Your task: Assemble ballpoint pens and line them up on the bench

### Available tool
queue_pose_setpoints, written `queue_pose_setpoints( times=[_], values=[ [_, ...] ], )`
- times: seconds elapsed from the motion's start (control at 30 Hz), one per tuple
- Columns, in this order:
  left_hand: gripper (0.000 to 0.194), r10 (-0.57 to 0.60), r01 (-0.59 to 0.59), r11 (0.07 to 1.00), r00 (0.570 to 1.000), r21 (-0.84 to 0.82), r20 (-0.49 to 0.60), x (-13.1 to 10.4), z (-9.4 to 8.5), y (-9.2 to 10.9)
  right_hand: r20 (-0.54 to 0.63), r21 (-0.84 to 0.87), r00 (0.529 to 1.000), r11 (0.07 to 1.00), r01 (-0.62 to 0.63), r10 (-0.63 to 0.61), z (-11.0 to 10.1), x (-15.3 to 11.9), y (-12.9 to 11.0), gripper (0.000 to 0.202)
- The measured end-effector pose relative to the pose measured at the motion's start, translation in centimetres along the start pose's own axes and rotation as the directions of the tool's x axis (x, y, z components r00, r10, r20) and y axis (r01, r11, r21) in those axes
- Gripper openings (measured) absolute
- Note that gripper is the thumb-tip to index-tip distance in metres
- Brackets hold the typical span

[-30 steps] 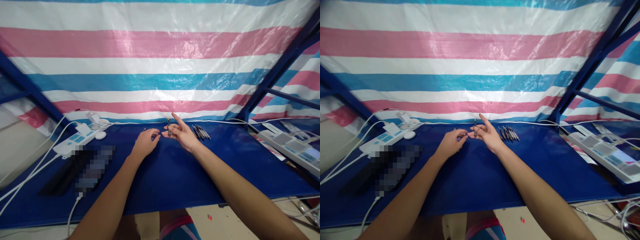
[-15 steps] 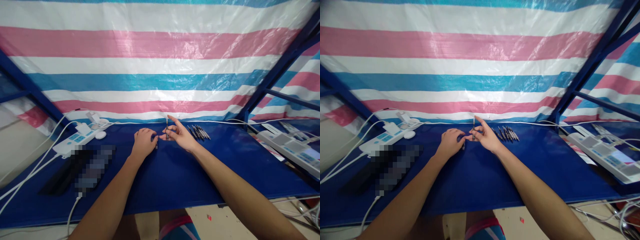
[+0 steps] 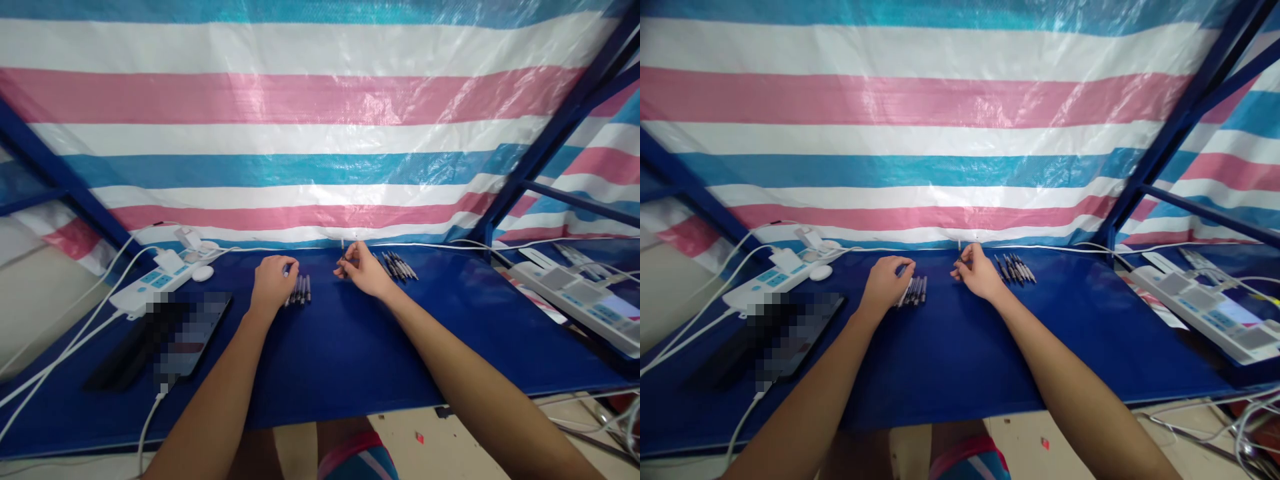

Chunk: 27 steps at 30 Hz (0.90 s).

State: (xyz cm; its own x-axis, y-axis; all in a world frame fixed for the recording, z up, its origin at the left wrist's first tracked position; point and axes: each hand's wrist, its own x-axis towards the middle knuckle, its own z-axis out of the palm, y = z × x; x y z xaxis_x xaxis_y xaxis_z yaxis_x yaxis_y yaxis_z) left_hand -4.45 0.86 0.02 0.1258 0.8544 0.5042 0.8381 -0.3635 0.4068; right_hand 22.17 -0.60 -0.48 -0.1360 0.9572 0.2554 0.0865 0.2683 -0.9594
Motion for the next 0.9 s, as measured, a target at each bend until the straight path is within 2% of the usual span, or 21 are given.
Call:
queue_pose_setpoints(
  times=[0.03,0.1,0.17,0.27,0.37,0.43,0.5,0.6,0.67,0.77,0.9],
  values=[
    [0.023,-0.013,0.013,1.0,1.0,0.002,-0.015,0.1,-0.2,-0.2,-0.023,-0.15,1.0,0.989,-0.002,-0.001,-0.6,0.1,0.1,0.026],
    [0.024,-0.028,0.029,1.0,0.998,0.003,-0.059,0.2,-0.6,-0.5,-0.011,-0.475,1.0,0.88,-0.015,0.01,-1.9,0.2,-0.1,0.025],
    [0.025,-0.027,0.026,1.0,0.993,-0.009,-0.111,0.2,-1.0,-0.4,-0.019,-0.635,0.998,0.771,-0.053,0.053,-2.9,0.2,-0.4,0.024],
    [0.024,-0.028,0.027,1.0,0.986,-0.01,-0.165,0.3,-1.7,-0.3,-0.07,-0.782,0.988,0.608,-0.138,0.135,-3.7,0.0,-1.0,0.023],
    [0.025,-0.078,0.081,0.997,0.976,0.004,-0.205,0.4,-2.4,-0.6,-0.123,-0.878,0.972,0.434,-0.201,0.201,-3.8,-0.2,-1.4,0.024],
    [0.026,-0.13,0.138,0.99,0.965,0.021,-0.229,0.5,-2.9,-0.9,-0.139,-0.912,0.966,0.353,-0.212,0.219,-3.8,-0.3,-1.6,0.026],
    [0.026,-0.206,0.22,0.974,0.956,0.047,-0.208,0.5,-3.4,-1.2,-0.154,-0.929,0.964,0.3,-0.216,0.215,-3.7,-0.5,-1.7,0.027],
    [0.022,-0.357,0.362,0.929,0.931,0.082,-0.072,0.5,-3.8,-1.3,-0.202,-0.936,0.961,0.252,-0.246,0.188,-3.6,-0.7,-1.7,0.031],
    [0.024,-0.414,0.409,0.908,0.909,0.095,0.045,0.4,-3.8,-1.5,-0.219,-0.937,0.961,0.24,-0.256,0.171,-3.5,-0.9,-1.7,0.034],
    [0.045,-0.411,0.402,0.912,0.897,0.088,0.165,0.1,-3.5,-2.3,-0.191,-0.935,0.972,0.277,-0.222,0.135,-3.3,-1.0,-1.7,0.034],
    [0.052,-0.362,0.348,0.932,0.896,0.1,0.259,-0.2,-2.9,-3.8,-0.106,-0.917,0.991,0.378,-0.128,0.077,-3.0,-1.0,-1.8,0.03]
  ],
)
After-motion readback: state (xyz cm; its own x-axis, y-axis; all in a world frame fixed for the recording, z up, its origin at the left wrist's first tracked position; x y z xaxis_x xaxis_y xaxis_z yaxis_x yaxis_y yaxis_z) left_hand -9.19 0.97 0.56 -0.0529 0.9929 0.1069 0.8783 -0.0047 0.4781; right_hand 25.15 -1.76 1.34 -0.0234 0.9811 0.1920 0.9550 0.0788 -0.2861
